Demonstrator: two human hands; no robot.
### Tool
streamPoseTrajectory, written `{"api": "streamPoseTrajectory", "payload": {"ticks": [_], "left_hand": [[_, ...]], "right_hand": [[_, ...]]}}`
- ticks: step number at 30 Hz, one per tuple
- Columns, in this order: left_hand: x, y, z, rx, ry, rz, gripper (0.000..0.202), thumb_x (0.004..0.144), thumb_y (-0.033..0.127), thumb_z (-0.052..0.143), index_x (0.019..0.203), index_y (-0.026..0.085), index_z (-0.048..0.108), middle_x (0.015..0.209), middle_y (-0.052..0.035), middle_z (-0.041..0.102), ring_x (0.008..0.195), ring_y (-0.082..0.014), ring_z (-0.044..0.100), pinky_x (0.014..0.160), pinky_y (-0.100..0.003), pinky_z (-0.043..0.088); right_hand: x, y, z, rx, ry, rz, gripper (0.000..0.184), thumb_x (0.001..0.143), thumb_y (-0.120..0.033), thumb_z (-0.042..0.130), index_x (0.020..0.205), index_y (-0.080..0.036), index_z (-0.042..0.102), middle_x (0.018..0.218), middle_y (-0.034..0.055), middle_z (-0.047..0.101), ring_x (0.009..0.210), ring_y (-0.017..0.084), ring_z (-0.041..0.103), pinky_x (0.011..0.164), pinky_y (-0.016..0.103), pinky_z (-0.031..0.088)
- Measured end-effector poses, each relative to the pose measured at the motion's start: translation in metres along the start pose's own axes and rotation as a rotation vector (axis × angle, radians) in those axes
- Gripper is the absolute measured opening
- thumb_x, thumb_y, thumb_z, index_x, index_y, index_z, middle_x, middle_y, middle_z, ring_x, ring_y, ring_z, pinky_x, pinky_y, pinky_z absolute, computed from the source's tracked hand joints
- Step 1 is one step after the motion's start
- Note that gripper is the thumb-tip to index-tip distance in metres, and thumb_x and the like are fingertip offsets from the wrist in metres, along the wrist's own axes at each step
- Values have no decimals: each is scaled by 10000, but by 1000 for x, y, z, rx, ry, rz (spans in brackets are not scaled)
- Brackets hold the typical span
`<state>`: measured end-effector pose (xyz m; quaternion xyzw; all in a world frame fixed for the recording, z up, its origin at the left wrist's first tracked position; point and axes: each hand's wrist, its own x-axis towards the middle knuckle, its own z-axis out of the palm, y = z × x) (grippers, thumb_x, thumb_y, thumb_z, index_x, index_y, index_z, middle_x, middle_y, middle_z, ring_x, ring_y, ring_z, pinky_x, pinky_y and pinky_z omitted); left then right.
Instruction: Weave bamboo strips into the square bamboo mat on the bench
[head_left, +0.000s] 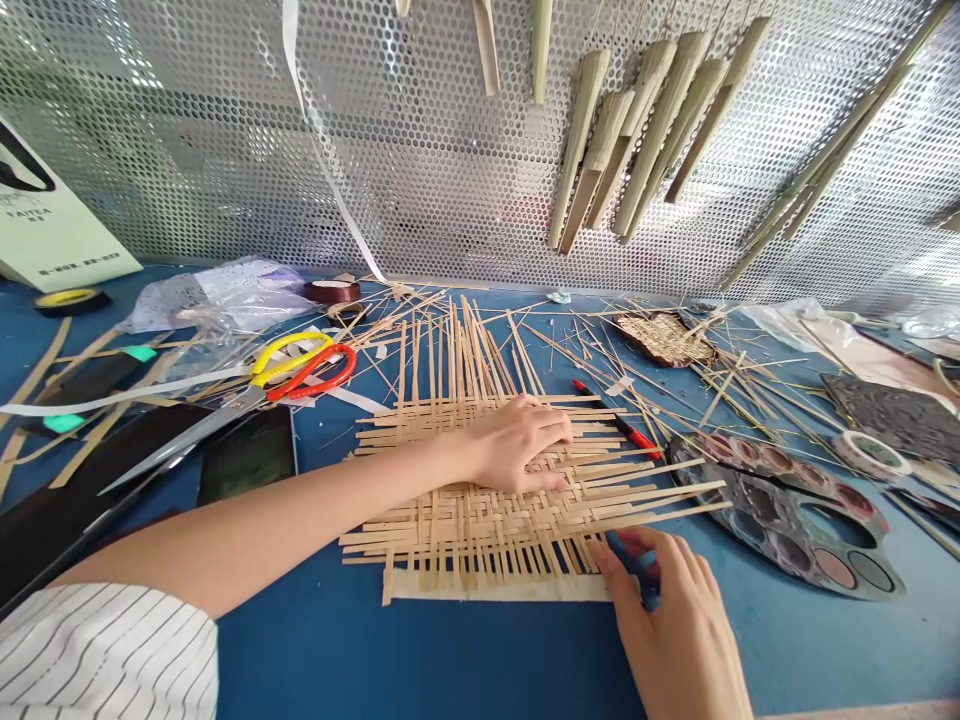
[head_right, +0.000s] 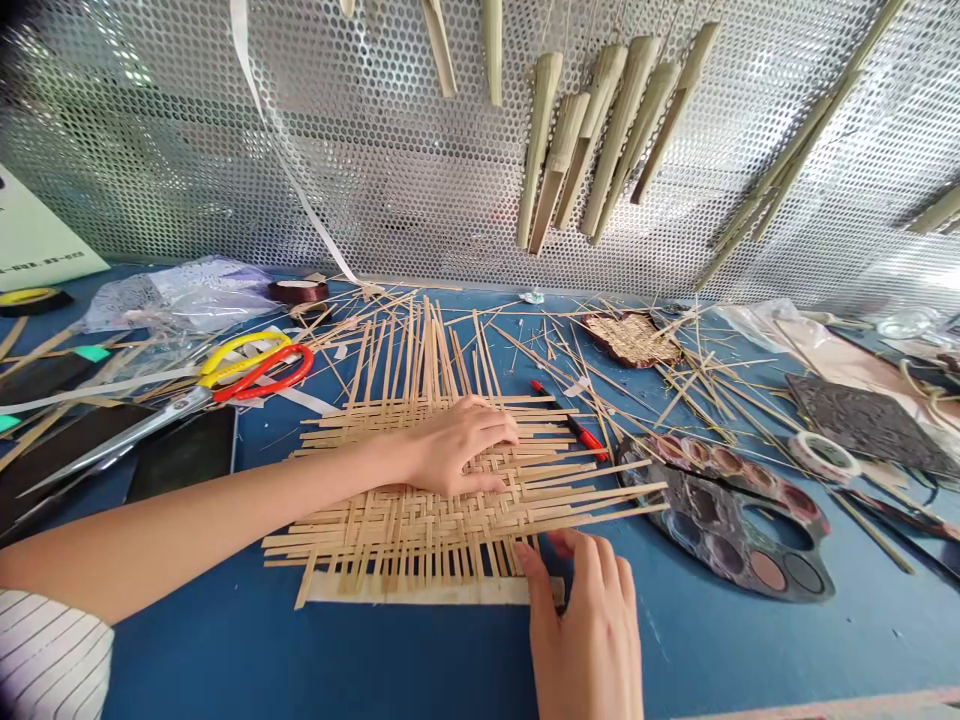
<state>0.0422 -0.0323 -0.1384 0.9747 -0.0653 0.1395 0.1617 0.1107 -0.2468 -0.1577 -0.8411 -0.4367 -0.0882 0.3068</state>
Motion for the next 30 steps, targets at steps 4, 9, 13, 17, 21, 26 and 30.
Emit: {"api": "streamPoseTrajectory", "payload": {"ticks": [4,9,13,17,21,26,30], "left_hand": [[1,0,0,13,-12,7,389,808,477,495,1035,162,479,1042,-80,580,935,-217,525,942,-406,280],[1,2,-1,65,-37,40,454,839,452,453,1174,148,428,1088,-102,564,926,-213,526,902,-402,297],[2,4,-2,86,-35,24,500,833,454,458,1216,136,409,1062,-99,563,888,-204,529,886,-389,316],[2,4,-1,99,-20,12,525,815,455,473,1227,138,401,1090,-108,543,900,-220,521,885,-394,335],[2,5,0,72,-19,8,521,815,462,465,1225,146,404,1068,-116,546,898,-231,522,875,-409,357],[1,0,-4,-135,12,-54,488,815,454,486,1198,161,409,1104,-107,541,963,-216,527,865,-378,404],[4,-19,-19,-284,92,-194,268,894,292,355,1124,190,448,1146,-81,532,1004,-158,529,849,-314,430]], "right_hand": [[-3,5,-2,72,-102,42,300,850,-507,452,826,-226,555,839,42,591,798,232,503,670,339,420],[-4,4,0,93,-95,30,290,868,-476,444,811,-220,568,842,49,603,771,224,530,643,319,426],[-5,7,1,67,-95,-33,281,833,-485,506,832,-212,572,862,59,604,781,232,527,639,323,442],[-3,7,0,94,-93,-50,269,841,-466,503,821,-208,578,853,61,605,775,219,537,643,316,458],[-3,8,4,101,-102,-68,245,847,-444,506,819,-210,575,843,51,605,780,206,547,655,307,468],[-2,10,2,62,-82,-114,266,877,-442,449,808,-207,553,800,48,608,740,202,556,617,297,462],[18,6,-23,-15,80,-186,359,893,-479,362,963,-173,535,875,87,600,784,227,553,676,336,433]]}}
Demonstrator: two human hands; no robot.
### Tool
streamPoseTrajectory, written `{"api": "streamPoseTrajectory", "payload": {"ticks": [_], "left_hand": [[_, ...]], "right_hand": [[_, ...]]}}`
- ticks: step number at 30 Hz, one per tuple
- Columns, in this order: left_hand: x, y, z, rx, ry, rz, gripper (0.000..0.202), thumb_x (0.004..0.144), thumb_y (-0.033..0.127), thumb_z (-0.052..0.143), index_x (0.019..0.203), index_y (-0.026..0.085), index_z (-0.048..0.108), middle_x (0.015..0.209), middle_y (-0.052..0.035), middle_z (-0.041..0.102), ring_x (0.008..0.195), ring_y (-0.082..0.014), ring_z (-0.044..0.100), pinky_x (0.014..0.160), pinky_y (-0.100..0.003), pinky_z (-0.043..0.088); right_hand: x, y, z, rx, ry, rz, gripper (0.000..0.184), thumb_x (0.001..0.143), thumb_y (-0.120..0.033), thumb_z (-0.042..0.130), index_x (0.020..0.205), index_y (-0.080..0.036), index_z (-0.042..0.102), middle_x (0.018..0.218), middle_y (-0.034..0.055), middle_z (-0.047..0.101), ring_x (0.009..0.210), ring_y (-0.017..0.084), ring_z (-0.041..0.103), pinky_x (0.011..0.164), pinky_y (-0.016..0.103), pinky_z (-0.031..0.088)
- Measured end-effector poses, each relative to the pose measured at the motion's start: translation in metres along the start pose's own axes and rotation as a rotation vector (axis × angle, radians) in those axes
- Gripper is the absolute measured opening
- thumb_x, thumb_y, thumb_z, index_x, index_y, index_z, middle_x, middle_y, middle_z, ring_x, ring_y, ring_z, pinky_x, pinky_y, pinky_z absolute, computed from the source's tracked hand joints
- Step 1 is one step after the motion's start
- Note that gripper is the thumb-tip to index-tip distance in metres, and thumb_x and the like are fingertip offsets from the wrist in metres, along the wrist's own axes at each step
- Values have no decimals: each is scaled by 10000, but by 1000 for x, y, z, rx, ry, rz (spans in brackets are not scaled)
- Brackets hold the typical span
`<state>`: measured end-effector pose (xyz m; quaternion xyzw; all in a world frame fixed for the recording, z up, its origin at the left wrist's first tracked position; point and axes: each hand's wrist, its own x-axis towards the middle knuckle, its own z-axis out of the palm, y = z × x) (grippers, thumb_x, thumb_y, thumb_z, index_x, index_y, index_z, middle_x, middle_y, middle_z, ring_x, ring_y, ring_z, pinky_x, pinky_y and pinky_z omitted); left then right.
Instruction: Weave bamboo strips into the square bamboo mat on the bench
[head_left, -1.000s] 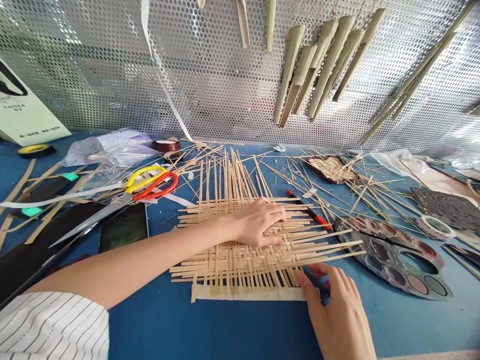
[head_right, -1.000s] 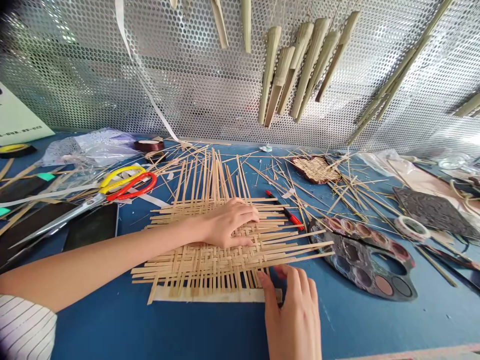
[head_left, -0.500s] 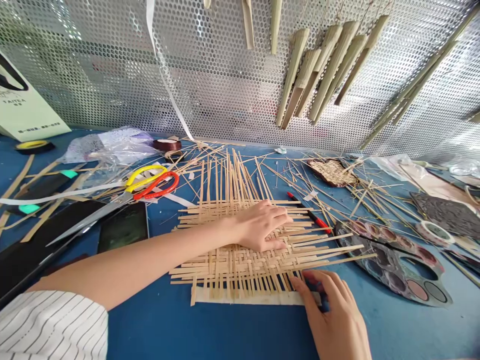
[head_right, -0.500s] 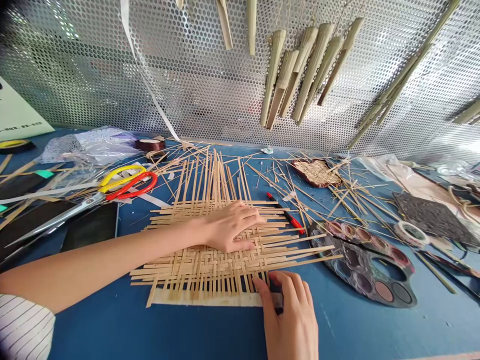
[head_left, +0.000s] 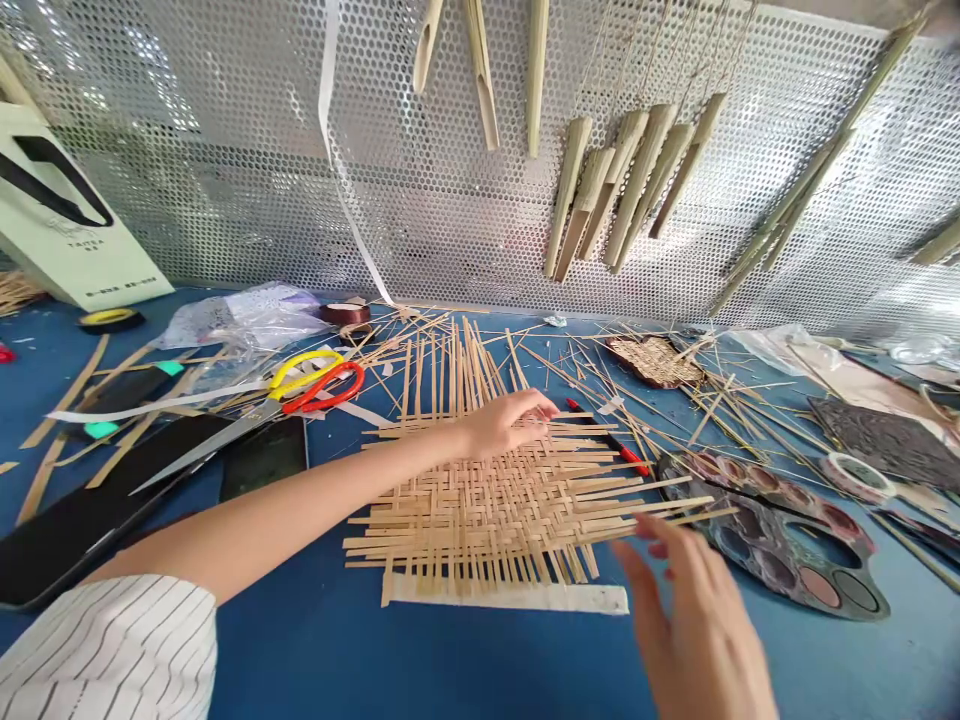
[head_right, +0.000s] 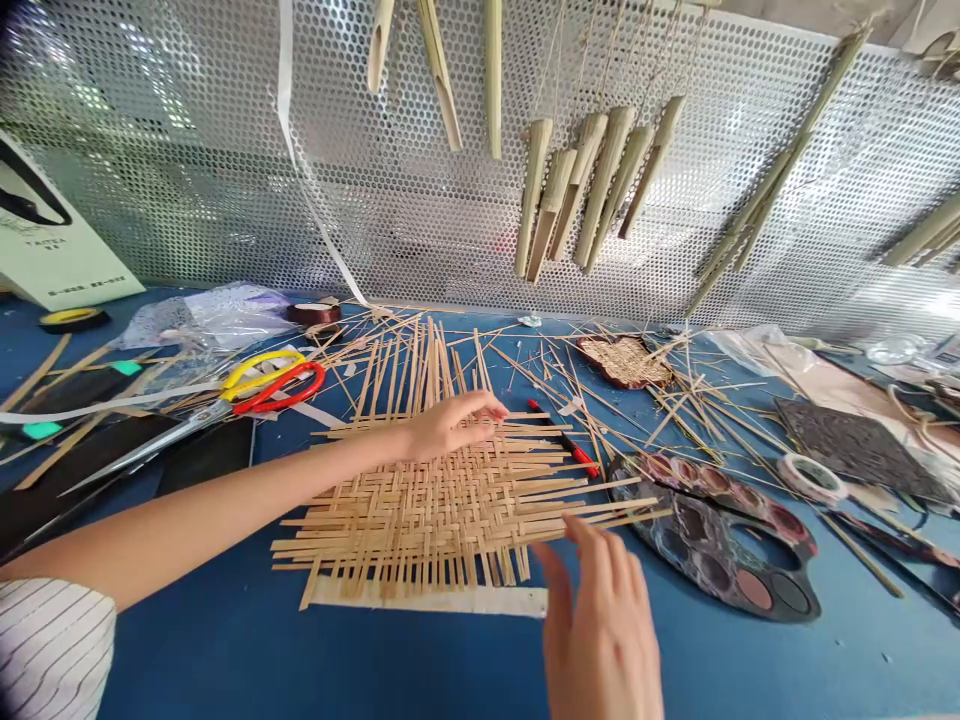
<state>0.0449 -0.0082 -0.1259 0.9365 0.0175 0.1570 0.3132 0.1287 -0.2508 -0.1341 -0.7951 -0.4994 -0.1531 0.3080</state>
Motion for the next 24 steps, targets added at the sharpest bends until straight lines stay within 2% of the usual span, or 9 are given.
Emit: {"api": "streamPoseTrajectory", "payload": {"ticks": [2,4,6,10,12,14,18,24], "left_hand": [[9,-8,-9,155,4,21,236,850,169,372,1043,187,506,1099,-67,557,1010,-176,524,880,-357,398],[19,-16,-14,294,-32,67,258,797,88,376,968,183,545,1046,-52,586,994,-190,532,891,-388,367],[28,-21,-13,337,-62,111,288,768,49,360,927,179,562,1000,-46,595,952,-183,542,852,-359,379],[37,-29,2,316,-112,154,324,700,-5,347,867,171,562,916,-46,577,820,-155,538,737,-288,403],[36,-33,9,300,-104,171,338,658,-28,347,847,167,548,911,-44,562,813,-148,525,725,-272,399],[34,-37,13,305,-79,185,366,625,-47,342,844,170,538,915,-40,550,828,-148,514,731,-269,393],[33,-43,17,362,-68,200,385,612,-56,345,852,181,532,909,-38,538,829,-162,496,733,-280,381],[34,-45,19,427,-31,244,254,695,5,385,809,179,532,886,-49,527,816,-178,458,724,-289,365]], "right_hand": [[24,-1,-10,-8,1,-10,322,898,-430,347,944,-183,548,889,80,595,777,215,549,711,337,413],[53,-2,-8,36,-129,-6,247,880,-365,387,877,-201,572,855,53,609,716,187,551,648,295,404],[80,-3,8,66,-321,-18,196,842,-307,441,798,-189,591,806,51,624,664,174,551,603,273,383],[113,1,57,116,-553,67,130,749,-238,536,685,-157,615,668,50,627,630,184,548,579,267,352],[116,6,76,141,-567,95,140,743,-226,533,669,-146,620,665,57,634,635,183,551,588,268,357],[115,11,86,153,-561,115,157,754,-226,514,695,-137,630,679,57,643,628,177,554,584,263,366],[109,16,90,218,-565,158,198,763,-271,500,728,-134,639,687,51,653,603,171,555,564,261,373],[105,16,91,359,-503,220,263,736,-346,513,750,-122,650,732,81,667,666,203,564,643,300,401]]}}
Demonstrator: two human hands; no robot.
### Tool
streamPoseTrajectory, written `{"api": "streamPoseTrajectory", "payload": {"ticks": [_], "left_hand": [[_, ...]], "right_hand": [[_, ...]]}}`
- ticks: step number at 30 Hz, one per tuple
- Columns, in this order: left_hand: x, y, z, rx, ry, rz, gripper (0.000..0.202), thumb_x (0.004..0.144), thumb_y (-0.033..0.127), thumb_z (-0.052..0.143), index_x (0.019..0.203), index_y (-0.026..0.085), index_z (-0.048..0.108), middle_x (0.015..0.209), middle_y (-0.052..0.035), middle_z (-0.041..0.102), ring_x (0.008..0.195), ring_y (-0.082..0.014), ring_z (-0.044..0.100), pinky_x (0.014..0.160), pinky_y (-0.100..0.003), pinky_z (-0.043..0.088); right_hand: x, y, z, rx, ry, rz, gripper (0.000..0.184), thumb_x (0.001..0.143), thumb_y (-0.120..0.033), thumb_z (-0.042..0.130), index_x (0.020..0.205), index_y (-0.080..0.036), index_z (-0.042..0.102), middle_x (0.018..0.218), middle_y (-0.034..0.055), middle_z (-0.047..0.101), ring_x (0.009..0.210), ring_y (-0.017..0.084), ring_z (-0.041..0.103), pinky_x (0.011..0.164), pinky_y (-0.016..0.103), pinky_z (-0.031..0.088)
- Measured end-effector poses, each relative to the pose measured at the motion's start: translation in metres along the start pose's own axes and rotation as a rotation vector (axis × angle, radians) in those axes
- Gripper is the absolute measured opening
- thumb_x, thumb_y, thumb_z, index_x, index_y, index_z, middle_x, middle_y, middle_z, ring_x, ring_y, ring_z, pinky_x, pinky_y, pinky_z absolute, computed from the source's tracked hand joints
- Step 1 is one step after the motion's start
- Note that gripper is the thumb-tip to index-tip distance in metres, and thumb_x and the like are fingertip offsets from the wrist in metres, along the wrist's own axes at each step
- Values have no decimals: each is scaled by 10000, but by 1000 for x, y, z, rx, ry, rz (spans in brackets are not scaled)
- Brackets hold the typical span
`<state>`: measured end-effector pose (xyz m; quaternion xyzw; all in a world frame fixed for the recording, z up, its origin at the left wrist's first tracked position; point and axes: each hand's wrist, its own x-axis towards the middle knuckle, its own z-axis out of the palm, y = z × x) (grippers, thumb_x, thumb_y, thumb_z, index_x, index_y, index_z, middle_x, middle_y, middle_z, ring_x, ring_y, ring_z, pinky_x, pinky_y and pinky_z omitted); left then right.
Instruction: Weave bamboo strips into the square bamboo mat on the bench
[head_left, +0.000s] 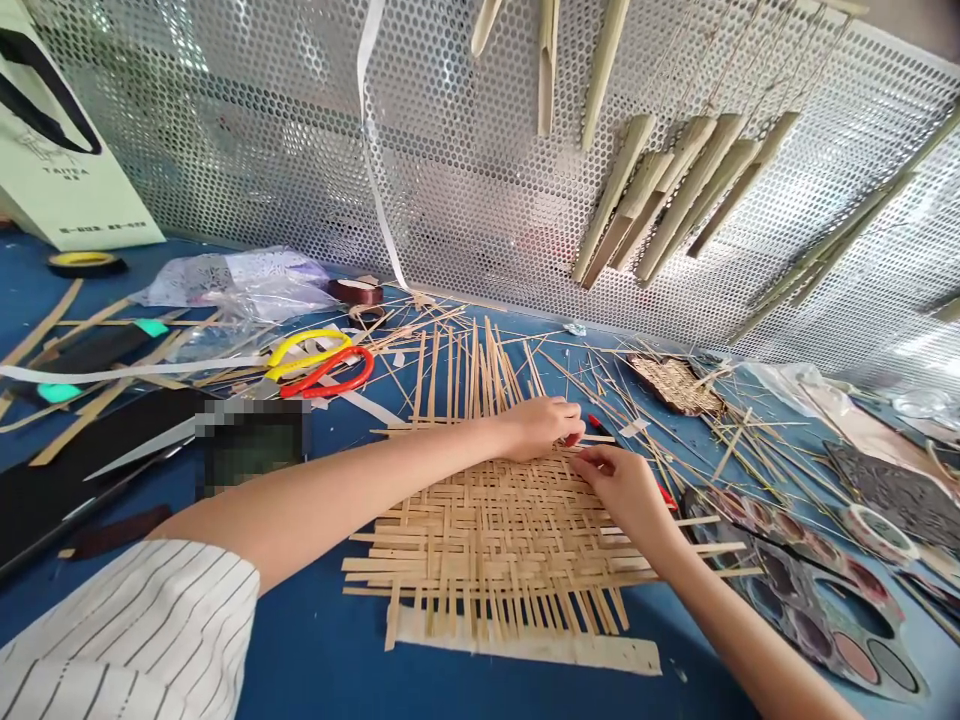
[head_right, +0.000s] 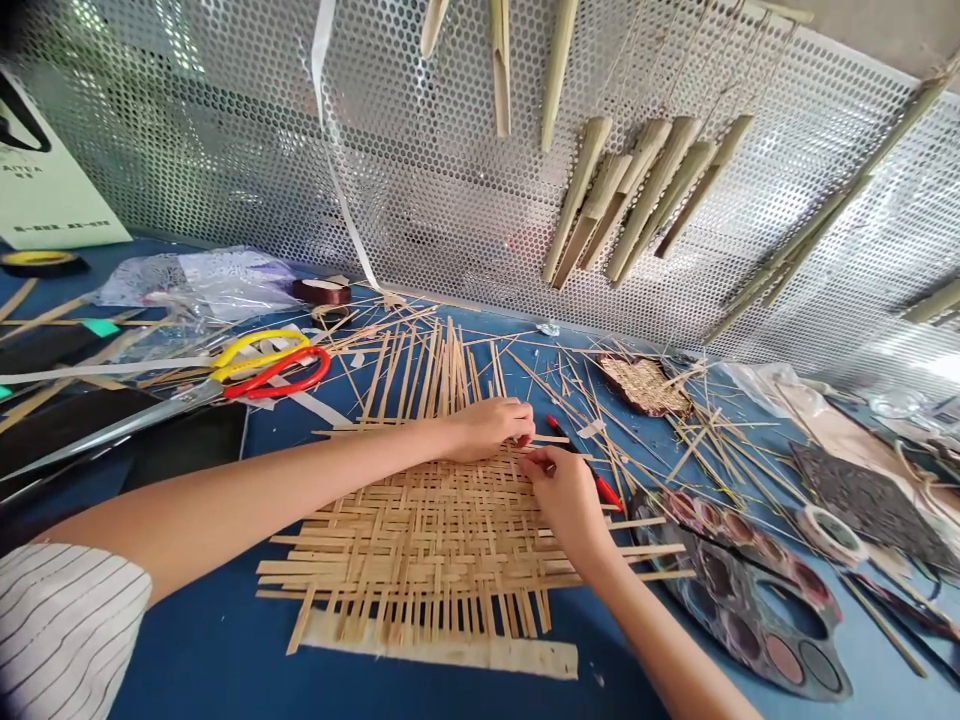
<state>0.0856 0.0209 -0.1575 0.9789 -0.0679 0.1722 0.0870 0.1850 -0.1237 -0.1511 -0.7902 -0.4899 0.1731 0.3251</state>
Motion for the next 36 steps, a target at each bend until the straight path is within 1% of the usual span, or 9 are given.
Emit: {"api": "streamPoseTrajectory", "payload": {"ticks": [5,10,19,23,28,31,33,35,36], "left_hand": [[0,0,1,24,-1,3,193,717,33,405,776,171,526,871,-46,523,782,-172,441,683,-288,342],[1,-1,3,30,-18,-15,189,725,30,403,775,164,527,872,-55,521,795,-176,436,670,-282,328],[-1,2,1,-35,-5,-46,201,721,4,385,768,156,508,881,-46,538,807,-163,443,733,-271,341],[1,4,-2,-4,-26,-57,186,746,26,377,763,148,516,869,-60,541,805,-170,437,728,-274,340],[1,4,-2,-22,-32,-70,177,753,41,371,744,152,509,859,-60,532,808,-170,431,739,-281,339],[0,2,-2,-142,-28,-91,217,710,-4,363,747,156,505,863,-50,520,821,-156,442,750,-270,351],[-1,0,-5,-281,-9,-152,281,682,-35,339,792,157,512,897,-46,510,800,-131,458,727,-245,370],[-2,-5,-10,-382,41,-227,336,678,-44,321,853,165,519,948,-43,506,777,-112,470,681,-225,383],[-2,-7,-13,-400,69,-252,341,688,-36,324,875,169,523,970,-41,510,783,-110,478,671,-224,386]], "right_hand": [[0,3,3,72,2,2,297,697,-395,534,739,-123,647,736,87,663,645,201,557,618,299,402],[-2,5,5,13,37,-11,303,702,-412,524,732,-138,650,667,63,637,570,175,515,551,281,376],[-3,6,7,-6,85,-40,290,707,-403,536,722,-138,655,601,44,613,496,147,458,483,265,347],[-4,6,8,-2,105,-30,291,700,-403,542,733,-138,658,604,44,611,500,143,447,488,261,346],[-5,5,8,-30,108,-29,287,709,-404,529,739,-146,652,605,40,603,513,149,441,504,267,347],[-7,1,6,-99,99,-37,241,735,-380,520,735,-170,637,593,24,591,515,154,459,505,264,340],[-7,-4,4,-192,87,-36,205,757,-364,517,721,-191,620,568,10,575,508,157,476,497,261,328],[-7,-8,0,-305,124,-76,200,781,-373,513,732,-200,602,593,14,582,546,175,509,510,267,337],[-6,-8,-3,-361,165,-132,209,791,-386,512,757,-199,598,648,29,601,605,194,532,541,280,360]]}}
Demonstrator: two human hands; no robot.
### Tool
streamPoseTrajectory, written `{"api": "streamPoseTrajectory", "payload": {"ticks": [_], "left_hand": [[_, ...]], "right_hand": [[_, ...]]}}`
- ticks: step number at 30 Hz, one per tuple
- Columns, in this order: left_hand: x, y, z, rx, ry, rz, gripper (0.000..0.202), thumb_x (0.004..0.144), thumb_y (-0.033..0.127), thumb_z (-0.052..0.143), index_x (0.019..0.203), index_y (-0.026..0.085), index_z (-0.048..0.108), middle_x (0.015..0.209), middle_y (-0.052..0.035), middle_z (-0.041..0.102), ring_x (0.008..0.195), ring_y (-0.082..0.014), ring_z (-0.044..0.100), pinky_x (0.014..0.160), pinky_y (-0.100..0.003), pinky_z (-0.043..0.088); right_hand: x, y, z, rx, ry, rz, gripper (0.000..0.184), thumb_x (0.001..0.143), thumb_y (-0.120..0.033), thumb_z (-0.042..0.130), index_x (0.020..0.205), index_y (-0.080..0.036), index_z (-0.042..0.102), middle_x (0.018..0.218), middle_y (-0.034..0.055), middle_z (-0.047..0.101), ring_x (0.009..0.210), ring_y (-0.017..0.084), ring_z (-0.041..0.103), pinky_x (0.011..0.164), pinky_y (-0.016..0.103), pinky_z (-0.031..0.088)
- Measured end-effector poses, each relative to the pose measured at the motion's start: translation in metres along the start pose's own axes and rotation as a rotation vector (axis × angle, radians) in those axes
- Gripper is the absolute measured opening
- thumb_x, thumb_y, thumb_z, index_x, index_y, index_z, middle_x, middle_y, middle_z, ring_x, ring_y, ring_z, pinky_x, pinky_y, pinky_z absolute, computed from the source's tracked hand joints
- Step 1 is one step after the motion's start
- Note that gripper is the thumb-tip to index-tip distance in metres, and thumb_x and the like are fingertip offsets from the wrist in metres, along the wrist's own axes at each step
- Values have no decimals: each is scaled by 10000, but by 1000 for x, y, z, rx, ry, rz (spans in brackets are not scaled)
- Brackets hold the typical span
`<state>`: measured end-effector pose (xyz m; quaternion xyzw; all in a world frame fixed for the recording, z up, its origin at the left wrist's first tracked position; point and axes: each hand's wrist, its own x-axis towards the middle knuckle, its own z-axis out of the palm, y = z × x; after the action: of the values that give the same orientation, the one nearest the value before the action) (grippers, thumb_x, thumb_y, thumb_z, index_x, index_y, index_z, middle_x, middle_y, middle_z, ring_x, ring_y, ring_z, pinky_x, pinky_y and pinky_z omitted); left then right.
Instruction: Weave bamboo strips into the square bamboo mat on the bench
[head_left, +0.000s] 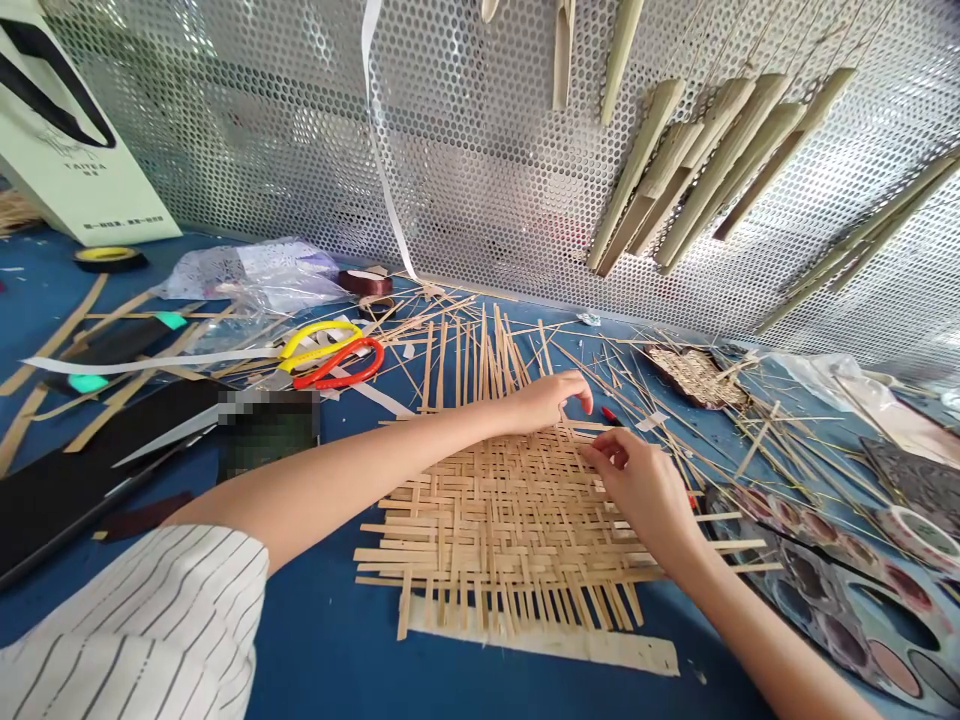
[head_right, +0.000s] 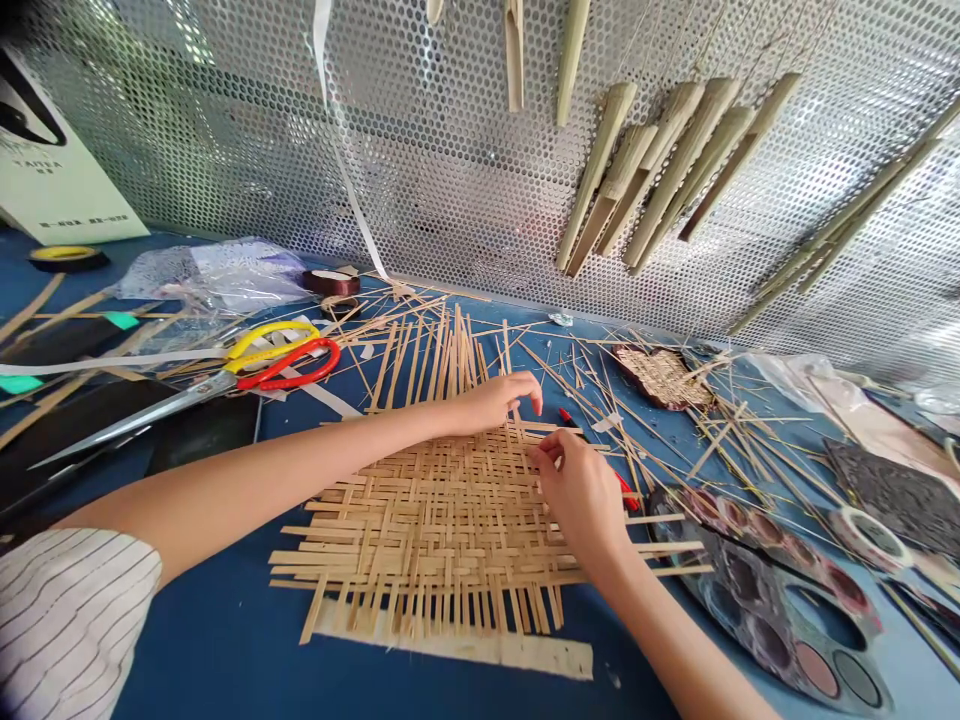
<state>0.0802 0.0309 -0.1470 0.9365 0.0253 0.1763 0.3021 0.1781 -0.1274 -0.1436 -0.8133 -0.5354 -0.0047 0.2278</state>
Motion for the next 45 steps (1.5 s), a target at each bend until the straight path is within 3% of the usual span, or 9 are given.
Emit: {"api": "streamPoseTrajectory", "payload": {"ticks": [2,5,10,13,16,24,31,45], "left_hand": [[1,-2,-8,10,19,-14,311,714,-9,357,882,172,546,983,-38,535,824,-119,500,683,-234,393],[2,-5,-18,25,-75,-41,252,723,23,426,854,155,595,927,-43,593,851,-137,537,717,-253,410],[3,1,-28,18,-268,-90,305,693,-5,435,851,148,646,944,-55,622,879,-141,561,745,-249,430],[3,6,-35,52,-362,-116,221,701,138,569,908,150,645,1010,-67,606,917,-170,553,783,-266,429],[3,8,-39,105,-422,-82,398,598,291,704,964,153,630,1067,-74,575,958,-203,532,818,-284,420],[2,10,-36,164,-414,-71,394,572,281,713,937,167,616,1064,-64,543,992,-215,508,845,-291,403],[1,14,-36,254,-348,-133,380,541,273,705,886,152,603,1099,-79,469,952,-211,485,816,-308,414],[2,11,-33,254,-400,-189,380,541,266,698,890,156,599,1084,-76,486,902,-200,500,806,-303,422]], "right_hand": [[3,3,-3,-86,116,-149,237,815,-400,497,844,-188,598,805,71,625,760,237,547,647,328,400],[9,10,-4,-134,183,-331,269,863,-357,453,998,-171,591,961,102,605,895,261,521,771,385,392],[17,18,4,-92,12,-435,227,886,-235,419,1028,-193,591,976,77,589,926,241,517,803,383,386],[19,18,9,-52,-42,-441,213,869,-201,433,1014,-170,586,958,80,581,915,233,515,780,359,397],[20,18,10,-63,-32,-436,205,848,-163,429,973,-172,592,955,81,580,895,229,518,775,354,391],[20,16,10,-73,-24,-434,211,806,-119,417,925,-173,583,936,87,586,880,229,522,776,355,372],[20,20,19,-70,-33,-457,371,812,-76,357,1138,-173,507,1141,112,520,1047,241,484,826,377,349],[22,16,14,-17,-58,-443,283,805,-83,415,991,-182,604,1027,81,576,952,230,515,820,365,370]]}}
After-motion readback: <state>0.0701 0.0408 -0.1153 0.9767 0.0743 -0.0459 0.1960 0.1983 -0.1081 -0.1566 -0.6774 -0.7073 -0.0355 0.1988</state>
